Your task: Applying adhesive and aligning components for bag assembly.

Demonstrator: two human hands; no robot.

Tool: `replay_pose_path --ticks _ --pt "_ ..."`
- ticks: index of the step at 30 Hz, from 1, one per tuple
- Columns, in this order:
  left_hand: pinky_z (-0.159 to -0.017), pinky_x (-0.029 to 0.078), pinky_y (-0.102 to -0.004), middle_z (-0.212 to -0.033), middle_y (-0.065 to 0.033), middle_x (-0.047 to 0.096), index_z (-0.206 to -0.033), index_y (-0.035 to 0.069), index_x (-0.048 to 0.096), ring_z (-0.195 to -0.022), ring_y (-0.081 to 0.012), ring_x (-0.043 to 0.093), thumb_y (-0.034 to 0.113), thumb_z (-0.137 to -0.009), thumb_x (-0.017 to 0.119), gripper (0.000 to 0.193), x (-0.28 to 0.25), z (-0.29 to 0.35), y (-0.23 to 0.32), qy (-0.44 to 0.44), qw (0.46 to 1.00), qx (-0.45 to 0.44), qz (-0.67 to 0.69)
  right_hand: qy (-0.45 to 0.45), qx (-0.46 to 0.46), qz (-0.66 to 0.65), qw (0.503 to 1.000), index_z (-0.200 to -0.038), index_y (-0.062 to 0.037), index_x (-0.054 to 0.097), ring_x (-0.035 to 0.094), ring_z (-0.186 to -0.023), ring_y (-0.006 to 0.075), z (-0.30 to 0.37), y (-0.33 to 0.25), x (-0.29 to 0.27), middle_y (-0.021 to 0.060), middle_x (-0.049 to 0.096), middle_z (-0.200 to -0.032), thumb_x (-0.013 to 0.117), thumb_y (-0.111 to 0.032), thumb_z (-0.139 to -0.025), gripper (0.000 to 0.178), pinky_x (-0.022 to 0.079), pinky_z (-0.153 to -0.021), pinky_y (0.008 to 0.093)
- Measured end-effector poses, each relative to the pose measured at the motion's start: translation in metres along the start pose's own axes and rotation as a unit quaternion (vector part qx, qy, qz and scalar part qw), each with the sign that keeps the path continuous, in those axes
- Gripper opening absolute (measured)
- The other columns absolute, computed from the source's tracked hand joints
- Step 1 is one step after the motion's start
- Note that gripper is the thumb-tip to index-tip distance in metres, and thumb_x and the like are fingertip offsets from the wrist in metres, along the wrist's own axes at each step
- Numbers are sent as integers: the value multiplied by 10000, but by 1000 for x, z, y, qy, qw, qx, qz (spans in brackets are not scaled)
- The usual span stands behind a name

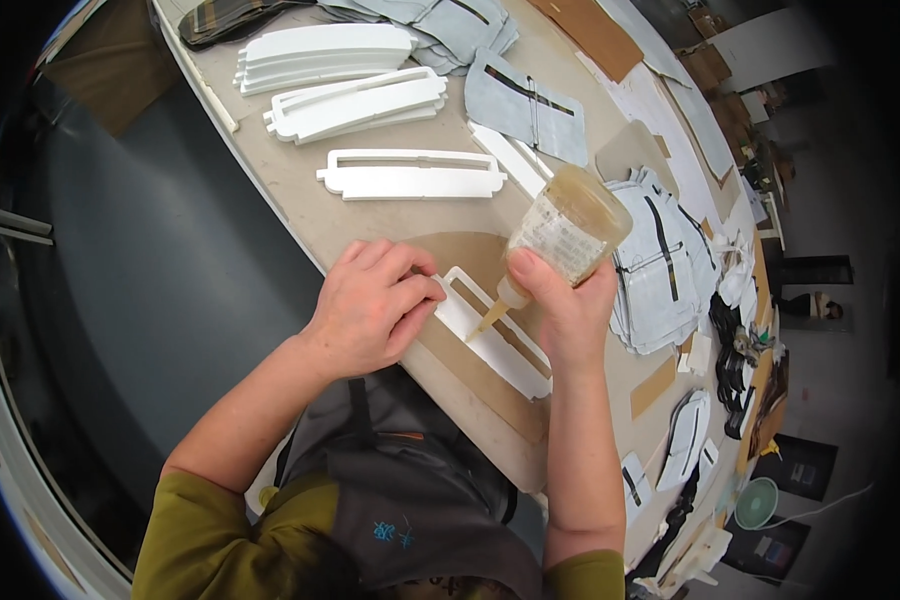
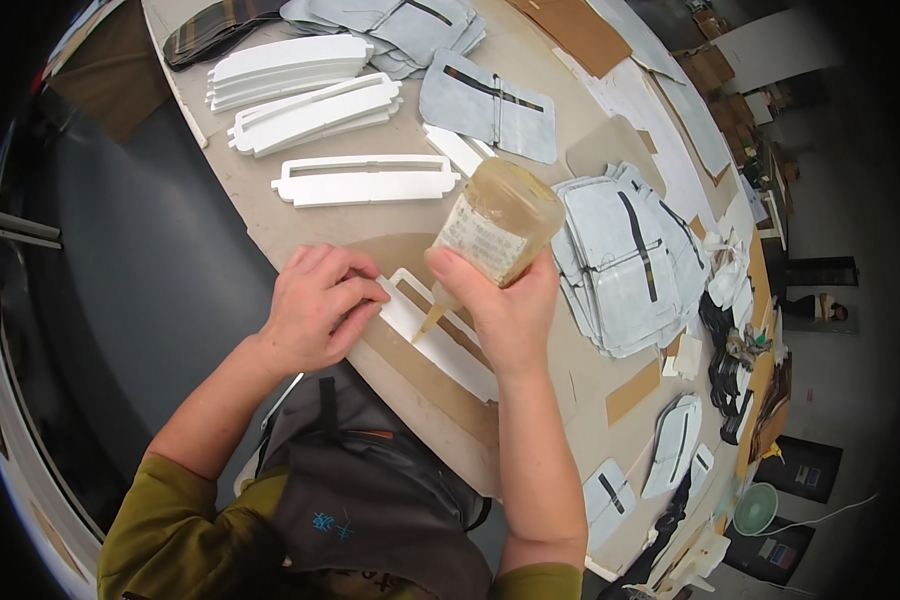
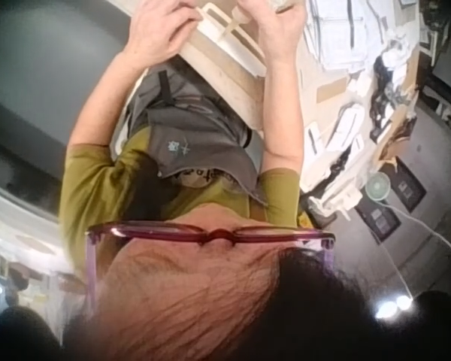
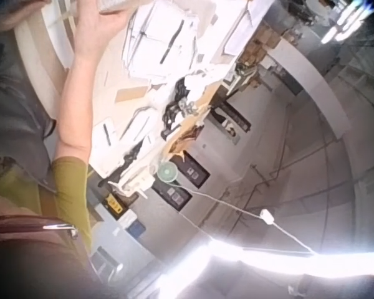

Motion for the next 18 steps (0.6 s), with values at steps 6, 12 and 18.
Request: replay_pose_path --ticks 6,12,18 --pt "-793 422 -361 -1005 -7 618 -888 134 686 -834 -220 568 80 -744 732 161 2 -1 1 -11 1000 -4 -10 -2 -8 -26 1000 -1152 8 584 665 -842 131 -2 1 1 78 684 -1001 829 -55 -782 448 550 -751 270" --pt "-781 414 -362 -1014 -14 620 -889 136 689 -824 -214 567 77 -733 728 170 3 -1 1 -12 1000 -2 -11 -8 15 13 1000 -1178 19 582 664 -881 139 4 7 -18 92 686 -1024 854 -104 -763 511 549 -781 281" --pt "-781 412 -366 -1031 -23 627 -893 125 689 -835 -225 569 74 -719 724 185 4 -1 -1 -22 1000 -14 -14 9 41 28 999 -1192 27 579 674 -897 151 14 10 -40 104 691 -1042 872 -123 -734 564 555 -796 289"
Point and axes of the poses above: each hand's wrist, its own z-axis away from the middle knuckle, its own x-axis out of the palm, y = z × x, the point moved 10 cm from there along -z, towards the middle knuckle
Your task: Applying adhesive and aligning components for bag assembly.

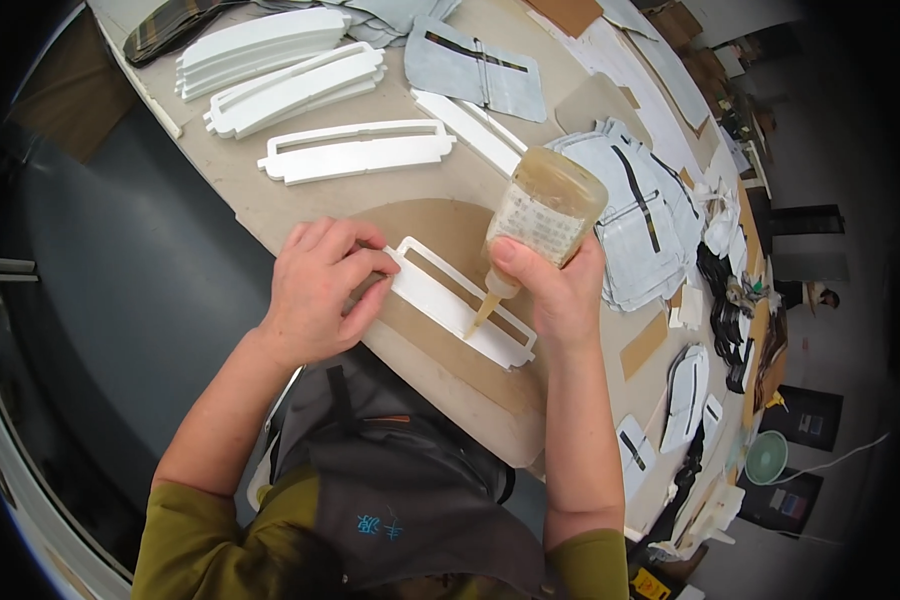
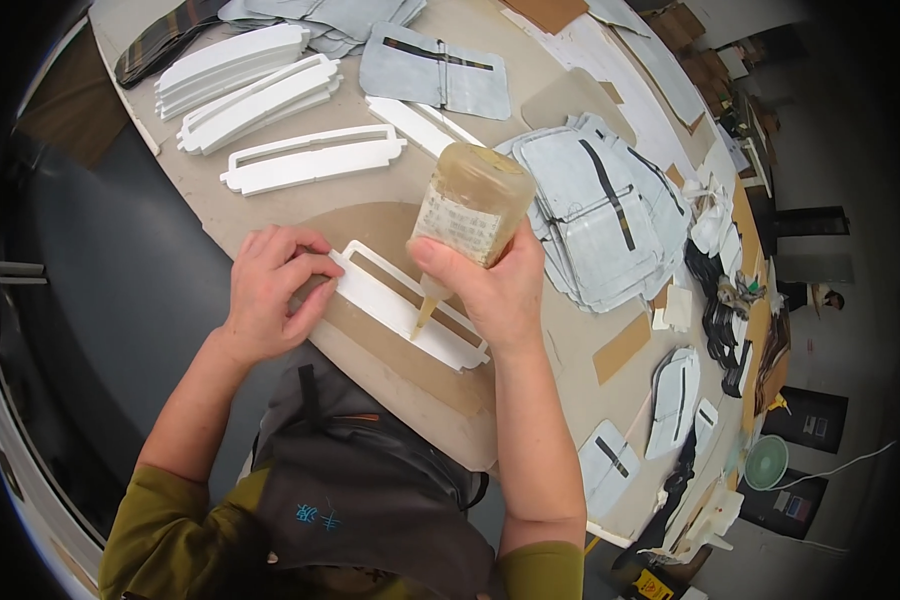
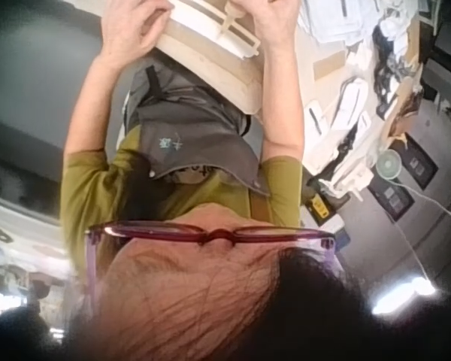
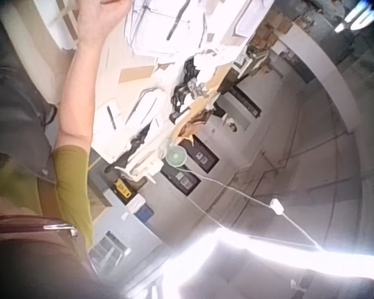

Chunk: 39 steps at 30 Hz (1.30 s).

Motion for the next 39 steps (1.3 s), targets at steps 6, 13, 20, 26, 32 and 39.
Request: replay_pose_path --ticks 6,13,20,26,32,39 --pt "-782 416 -358 -1001 -14 626 -884 122 691 -830 -216 577 86 -724 743 172 -2 -3 6 3 1000 1 -10 5 22 10 1000 -1193 24 580 684 -902 163 8 3 -20 108 695 -1050 877 -125 -723 575 559 -801 297" --pt "-759 419 -356 -970 -20 632 -842 106 694 -833 -224 575 77 -717 741 137 -1 -3 6 23 1000 -5 -18 33 23 9 999 -1192 10 591 681 -925 161 21 11 -46 94 697 -1049 876 -126 -717 571 555 -823 312" --pt "-784 425 -364 -982 -38 629 -863 94 696 -853 -238 580 69 -710 739 160 -3 -5 9 30 999 14 -23 126 -40 -70 989 -1323 33 524 669 -977 207 48 3 -116 136 651 -1163 802 -200 -788 646 558 -820 338" --pt "-826 432 -378 -1029 -87 615 -902 77 687 -897 -276 572 40 -707 734 204 10 -7 12 3 1000 22 -4 186 -90 -572 794 -1410 25 420 639 -872 244 148 -25 -287 142 645 -1054 730 -402 -888 742 548 -739 338" --pt "-849 453 -379 -1045 -106 606 -914 15 674 -939 -298 576 0 -774 710 146 0 -2 13 -35 999 -16 -10 472 16 -52 880 -1298 3 537 639 -936 201 337 -15 -416 118 668 -1085 750 -266 -887 536 535 -783 319" --pt "-835 501 -382 -1063 -122 606 -947 -13 679 -950 -311 598 5 -802 699 148 7 -10 23 -86 994 -63 -12 451 292 339 772 -1274 21 581 685 -890 209 454 56 -456 127 698 -1036 868 -176 -681 687 544 -756 331"
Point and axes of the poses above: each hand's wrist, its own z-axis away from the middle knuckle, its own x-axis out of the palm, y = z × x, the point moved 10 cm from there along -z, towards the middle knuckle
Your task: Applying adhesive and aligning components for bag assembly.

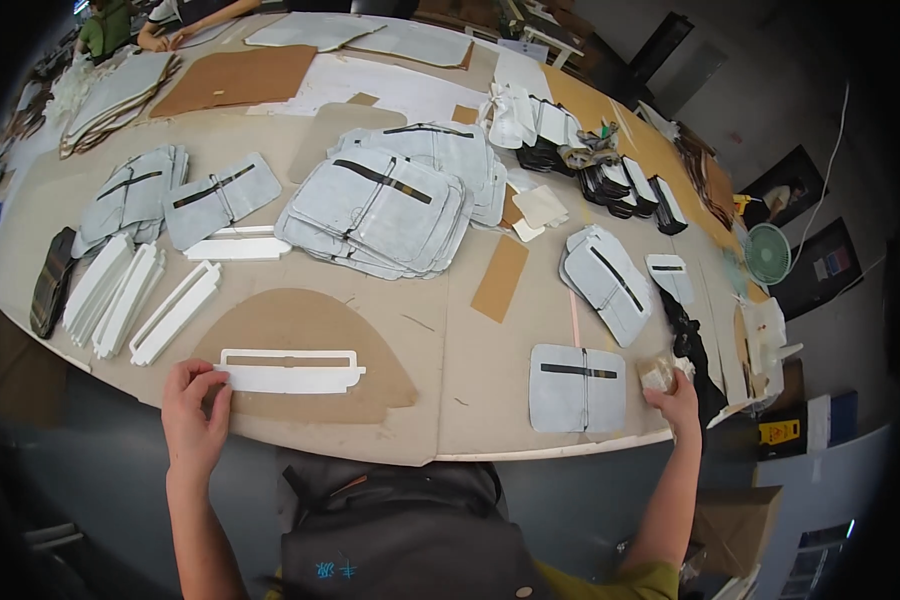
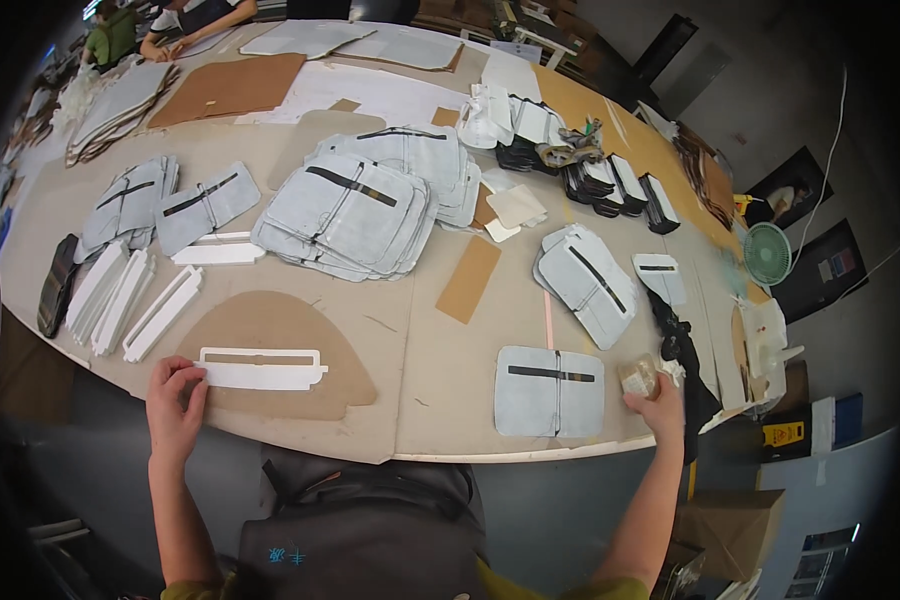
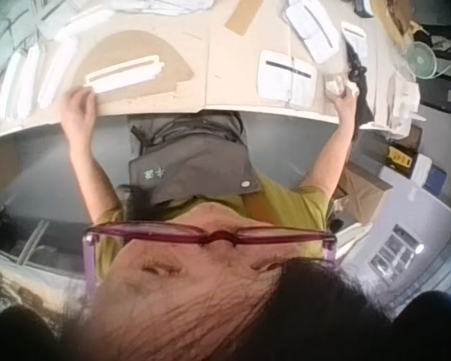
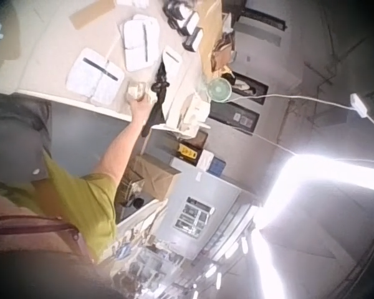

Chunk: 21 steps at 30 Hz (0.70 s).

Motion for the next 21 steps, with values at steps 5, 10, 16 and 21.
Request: replay_pose_path --ticks 5,10,16,21 --pt "-840 506 -382 -1082 -132 619 -970 1 677 -985 -313 620 30 -798 704 177 -2 0 8 -19 999 -5 -51 59 -75 112 989 -1301 37 560 675 -1018 326 1 -13 2 214 690 -1115 862 -331 -682 781 519 -886 389" --pt "-849 510 -393 -1110 -124 614 -1014 23 662 -1000 -323 623 56 -799 708 222 -2 0 18 -28 996 4 -79 239 -235 181 925 -1328 4 558 665 -1006 375 19 -46 -24 181 696 -1089 834 -235 -733 698 505 -922 427" --pt "-869 509 -410 -1126 -133 608 -1028 35 658 -1036 -338 612 51 -791 689 240 -4 3 18 -39 994 -22 -95 -143 -223 -257 930 -1051 3 697 623 -820 109 78 -207 96 44 694 -899 773 19 -751 310 500 -787 248" --pt "-873 506 -398 -1126 -121 603 -1035 45 656 -1042 -332 602 53 -796 676 241 0 5 14 -54 993 -30 -98 -281 -466 -172 821 -1044 -41 684 663 -859 200 195 -346 214 96 697 -950 780 -17 -756 304 528 -771 318"
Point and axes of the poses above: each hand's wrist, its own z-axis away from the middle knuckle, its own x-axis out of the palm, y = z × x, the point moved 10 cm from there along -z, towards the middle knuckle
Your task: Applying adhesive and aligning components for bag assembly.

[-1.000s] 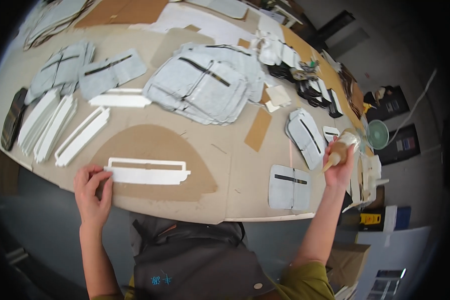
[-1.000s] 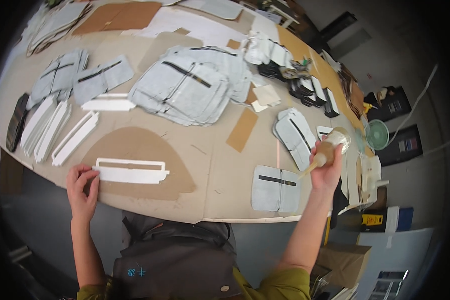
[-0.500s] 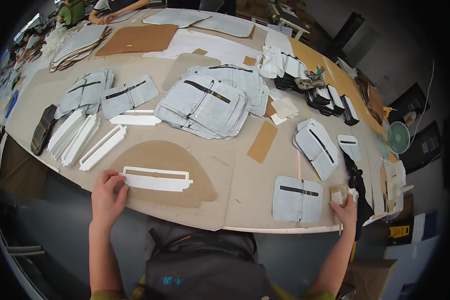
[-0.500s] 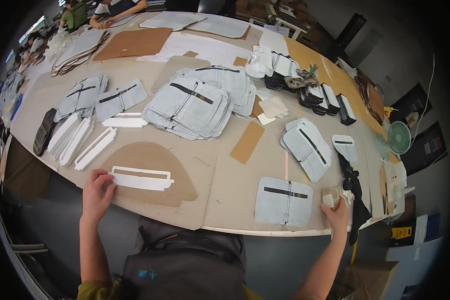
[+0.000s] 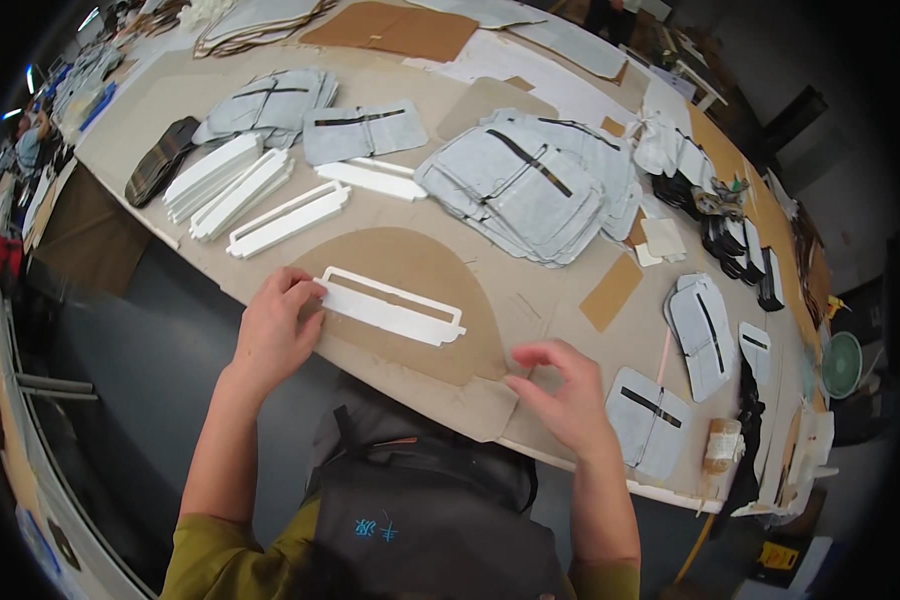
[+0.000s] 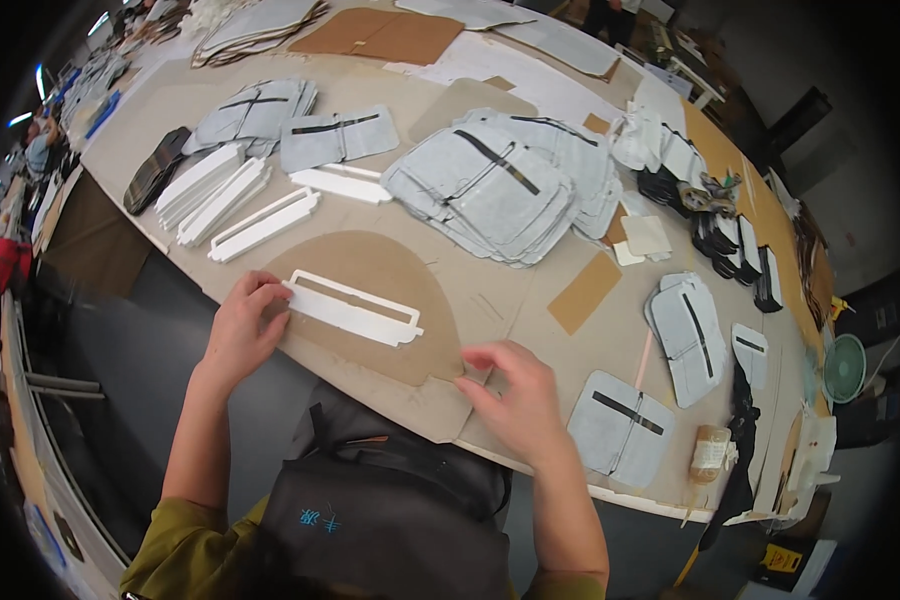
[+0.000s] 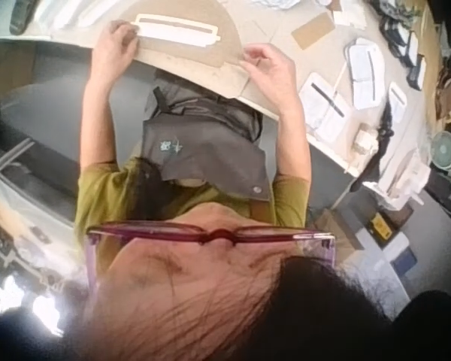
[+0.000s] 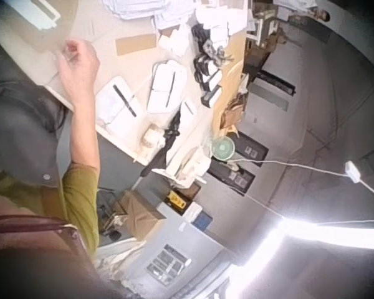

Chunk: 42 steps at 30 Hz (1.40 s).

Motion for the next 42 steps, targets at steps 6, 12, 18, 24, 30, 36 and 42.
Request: replay_pose_path --ticks 6,12,18,24,30,36,42 --pt "-879 507 -383 -1146 -112 599 -1041 53 651 -1045 -322 603 34 -795 669 247 1 -1 -6 -2 1000 3 13 -32 -62 92 993 -1139 -66 626 640 -956 276 -27 -22 68 80 695 -994 761 -59 -760 402 447 -911 403" --pt "-860 491 -389 -1060 -94 616 -1026 62 660 -1002 -308 604 34 -776 694 254 -6 -5 -22 17 984 -77 159 -37 -80 148 985 -1163 -65 620 627 -967 272 -29 -22 78 62 692 -983 760 -67 -757 429 426 -932 409" --pt "-886 408 -390 -908 -30 546 -937 127 707 -923 -231 566 150 -741 774 209 40 -2 102 -23 954 298 32 -39 -76 134 987 -1172 -63 624 626 -958 271 -31 -20 77 54 695 -983 762 -59 -754 440 424 -937 409" --pt "-857 414 -354 -856 -33 542 -822 96 700 -875 -216 557 145 -743 753 108 67 -12 113 -62 935 349 -35 -23 -77 117 990 -1164 -61 627 632 -941 270 -30 -16 75 52 703 -970 773 -48 -742 447 432 -926 404" --pt "-838 412 -344 -827 -29 569 -698 103 695 -876 -199 586 137 -767 664 83 77 -16 115 -103 917 382 -53 10 -82 82 993 -1158 -63 625 642 -895 265 -25 -8 69 54 706 -950 781 -40 -738 449 450 -878 393" --pt "-830 418 -353 -831 -34 568 -769 95 721 -847 -210 600 122 -768 714 28 72 -26 108 -117 927 355 24 26 -92 63 993 -1031 -77 681 643 -841 243 -20 -13 69 39 712 -909 781 -39 -744 306 454 -836 374" --pt "-839 418 -349 -832 -31 569 -773 83 720 -850 -203 600 115 -761 726 34 74 -27 108 -121 923 360 56 5 -145 77 986 -992 -87 733 640 -855 231 -14 -26 81 31 734 -952 779 -44 -750 250 455 -823 356"
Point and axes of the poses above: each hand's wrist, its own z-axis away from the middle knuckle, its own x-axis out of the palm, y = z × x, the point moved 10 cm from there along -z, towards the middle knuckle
